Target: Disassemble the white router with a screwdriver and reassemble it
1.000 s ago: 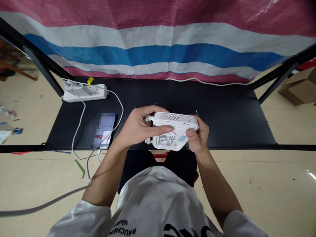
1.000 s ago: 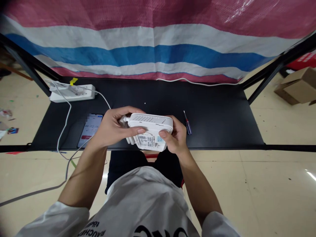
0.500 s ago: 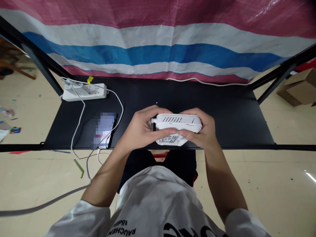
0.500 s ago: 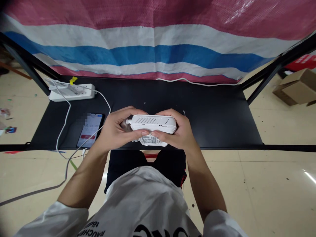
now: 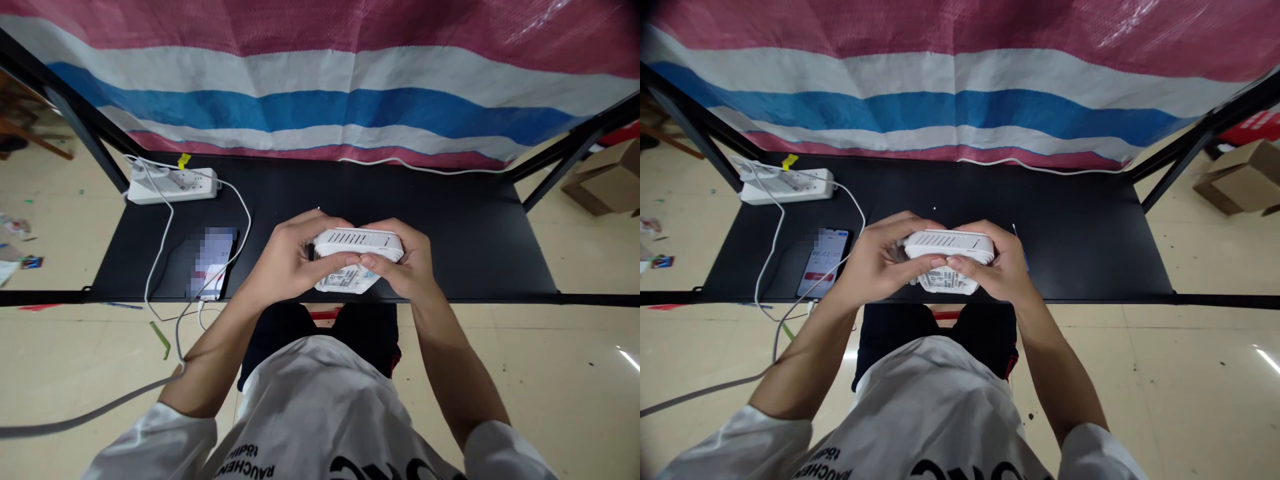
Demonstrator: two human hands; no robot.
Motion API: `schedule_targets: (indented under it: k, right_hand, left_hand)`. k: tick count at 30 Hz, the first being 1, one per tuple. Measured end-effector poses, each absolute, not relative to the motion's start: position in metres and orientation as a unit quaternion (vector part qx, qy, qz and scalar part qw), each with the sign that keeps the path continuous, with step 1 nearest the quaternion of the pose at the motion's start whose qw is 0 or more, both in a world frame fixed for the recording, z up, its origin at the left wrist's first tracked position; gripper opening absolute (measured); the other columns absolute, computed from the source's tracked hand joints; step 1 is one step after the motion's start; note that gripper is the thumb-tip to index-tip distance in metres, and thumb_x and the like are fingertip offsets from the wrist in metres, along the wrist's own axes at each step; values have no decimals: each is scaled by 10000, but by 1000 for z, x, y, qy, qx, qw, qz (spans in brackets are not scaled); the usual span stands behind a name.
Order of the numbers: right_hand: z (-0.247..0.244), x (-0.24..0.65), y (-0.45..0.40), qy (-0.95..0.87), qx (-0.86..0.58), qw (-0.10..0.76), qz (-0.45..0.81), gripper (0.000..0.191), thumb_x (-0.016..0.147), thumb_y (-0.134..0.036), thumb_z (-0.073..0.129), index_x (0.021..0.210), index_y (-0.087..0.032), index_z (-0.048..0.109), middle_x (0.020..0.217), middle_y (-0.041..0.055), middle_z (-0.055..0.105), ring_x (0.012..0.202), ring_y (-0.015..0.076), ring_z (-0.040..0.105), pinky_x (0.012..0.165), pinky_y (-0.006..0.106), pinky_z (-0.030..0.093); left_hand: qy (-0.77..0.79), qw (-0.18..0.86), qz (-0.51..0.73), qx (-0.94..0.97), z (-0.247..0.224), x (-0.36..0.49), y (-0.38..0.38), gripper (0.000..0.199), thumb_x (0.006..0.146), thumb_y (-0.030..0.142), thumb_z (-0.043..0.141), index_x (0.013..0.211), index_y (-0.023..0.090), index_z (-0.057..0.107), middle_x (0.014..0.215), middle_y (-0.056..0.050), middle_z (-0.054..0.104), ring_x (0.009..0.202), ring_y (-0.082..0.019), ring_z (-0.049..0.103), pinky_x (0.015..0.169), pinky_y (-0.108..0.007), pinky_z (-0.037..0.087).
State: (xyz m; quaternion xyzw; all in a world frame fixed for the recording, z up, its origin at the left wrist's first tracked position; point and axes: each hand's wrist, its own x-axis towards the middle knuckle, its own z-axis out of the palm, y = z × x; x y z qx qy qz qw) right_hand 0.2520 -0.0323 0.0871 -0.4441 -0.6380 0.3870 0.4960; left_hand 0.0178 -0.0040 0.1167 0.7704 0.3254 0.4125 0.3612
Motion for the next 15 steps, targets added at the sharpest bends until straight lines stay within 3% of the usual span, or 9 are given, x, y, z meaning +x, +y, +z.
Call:
schedule_targets:
  k: [7, 15]
  right_hand:
    - [84, 257, -24, -638, -446, 483, 401, 358, 826, -468, 903, 1116, -288, 795, 892, -16, 776, 696, 152, 657, 586, 272, 511]
    - [89, 272, -6, -628, -459, 420, 468, 405, 889, -557, 837, 1174, -271, 802, 929, 5, 767, 782, 165, 696, 643, 270, 550]
  left_hand:
    - [334, 425, 398, 741, 112, 20, 5, 410, 883, 477, 885, 1194, 220, 812, 1001, -58, 748, 805, -160, 681, 655, -264, 497]
    - [363, 491, 424, 669, 99, 31, 30, 551, 801, 519, 939, 1216, 185, 797, 1004, -65, 791, 827, -177, 724, 689, -269, 553]
